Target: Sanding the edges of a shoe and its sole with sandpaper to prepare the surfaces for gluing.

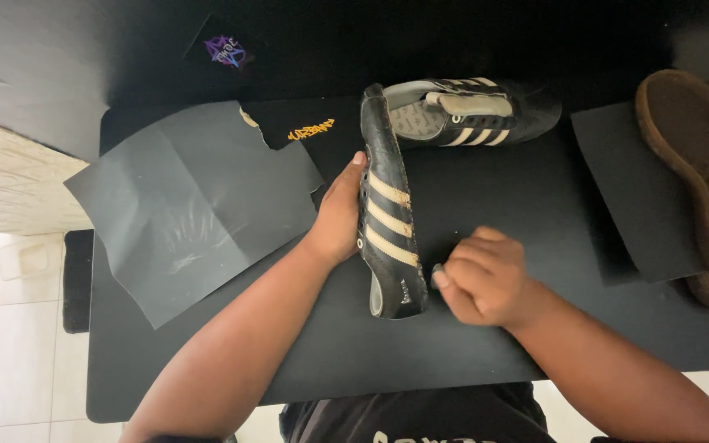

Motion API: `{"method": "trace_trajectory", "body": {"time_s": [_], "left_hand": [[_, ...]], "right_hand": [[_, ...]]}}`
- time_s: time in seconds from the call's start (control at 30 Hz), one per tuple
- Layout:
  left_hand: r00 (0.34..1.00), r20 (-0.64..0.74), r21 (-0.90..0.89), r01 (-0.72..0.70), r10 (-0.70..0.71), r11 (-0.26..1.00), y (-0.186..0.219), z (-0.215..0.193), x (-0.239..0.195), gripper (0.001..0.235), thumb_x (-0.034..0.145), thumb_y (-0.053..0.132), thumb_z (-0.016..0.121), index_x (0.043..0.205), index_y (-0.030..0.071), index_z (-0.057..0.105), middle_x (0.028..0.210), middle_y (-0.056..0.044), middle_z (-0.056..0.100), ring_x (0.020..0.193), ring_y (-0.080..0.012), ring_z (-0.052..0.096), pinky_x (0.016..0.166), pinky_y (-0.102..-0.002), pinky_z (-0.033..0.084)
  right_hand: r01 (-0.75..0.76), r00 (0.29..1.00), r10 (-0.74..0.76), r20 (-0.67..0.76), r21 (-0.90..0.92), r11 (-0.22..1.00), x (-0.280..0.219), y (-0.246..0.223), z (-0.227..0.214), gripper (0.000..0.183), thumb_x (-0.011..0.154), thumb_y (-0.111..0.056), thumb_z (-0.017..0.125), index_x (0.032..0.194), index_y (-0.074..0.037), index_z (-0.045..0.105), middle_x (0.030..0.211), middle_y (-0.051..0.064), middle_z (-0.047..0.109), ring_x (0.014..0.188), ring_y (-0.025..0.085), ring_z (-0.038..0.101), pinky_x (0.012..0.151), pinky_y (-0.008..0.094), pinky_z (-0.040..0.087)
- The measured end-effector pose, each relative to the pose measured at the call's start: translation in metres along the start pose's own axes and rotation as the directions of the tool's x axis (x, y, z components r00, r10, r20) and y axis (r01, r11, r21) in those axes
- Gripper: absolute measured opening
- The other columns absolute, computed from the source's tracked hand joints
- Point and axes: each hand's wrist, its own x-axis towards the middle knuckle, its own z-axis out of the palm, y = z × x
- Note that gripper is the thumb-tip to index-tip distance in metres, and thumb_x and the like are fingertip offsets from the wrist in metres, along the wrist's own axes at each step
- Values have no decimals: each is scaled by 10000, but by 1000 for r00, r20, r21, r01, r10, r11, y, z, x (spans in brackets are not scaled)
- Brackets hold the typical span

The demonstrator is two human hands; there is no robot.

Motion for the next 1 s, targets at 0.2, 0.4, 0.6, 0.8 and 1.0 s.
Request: {"method": "trace_trajectory", "body": {"time_s": [0.2, 0.4, 0.6, 0.8, 1.0], "left_hand": [[1000, 17, -24, 13, -12, 1000, -12, -2, 10, 426, 1100, 407, 434, 1180, 64, 672, 1050, -118, 703, 1050, -225, 666, 1030, -441, 526], [1000, 18, -23, 19, -19, 1000, -10, -1, 8, 425, 1100, 413, 440, 1189, 62, 661, 1064, -123, 699, 1064, -229, 670, 1010, -435, 542], [999, 43, -30, 17, -16, 999, -5, 4, 7, 420, 1092, 431, 445, 1170, 76, 655, 1030, -116, 686, 1033, -225, 668, 983, -434, 555], [999, 38, -43, 7, -5, 999, -7, 3, 8, 384, 1093, 410, 452, 1143, 86, 652, 1028, -97, 672, 1033, -215, 659, 978, -435, 557], [998, 67, -80, 22, -17, 997, -7, 3, 6, 343, 1094, 386, 437, 1099, 106, 636, 975, -68, 651, 995, -194, 647, 969, -415, 552]], "right_hand": [[-103, 994, 106, 15, -125, 987, -9, 18, -8, 362, 987, -178, 598, 631, -132, 558, 572, 0, 509, 429, 209, 510, 471, 327, 427], [-122, 988, 135, 67, -170, 978, 4, 12, -8, 268, 985, -130, 628, 718, -103, 631, 602, 27, 548, 470, 214, 564, 500, 326, 459], [-188, 972, 213, 100, -218, 958, -5, 16, -5, 142, 969, -149, 675, 842, -86, 687, 616, 30, 546, 506, 228, 597, 523, 332, 492], [-234, 956, 267, 124, -231, 945, 4, 13, -6, 75, 957, -117, 699, 900, -69, 705, 623, 53, 588, 547, 262, 652, 523, 356, 515], [-281, 922, 360, 143, -393, 876, -3, 21, -8, 107, 965, -217, 741, 998, -115, 743, 645, 29, 638, 591, 258, 690, 600, 365, 561]]}}
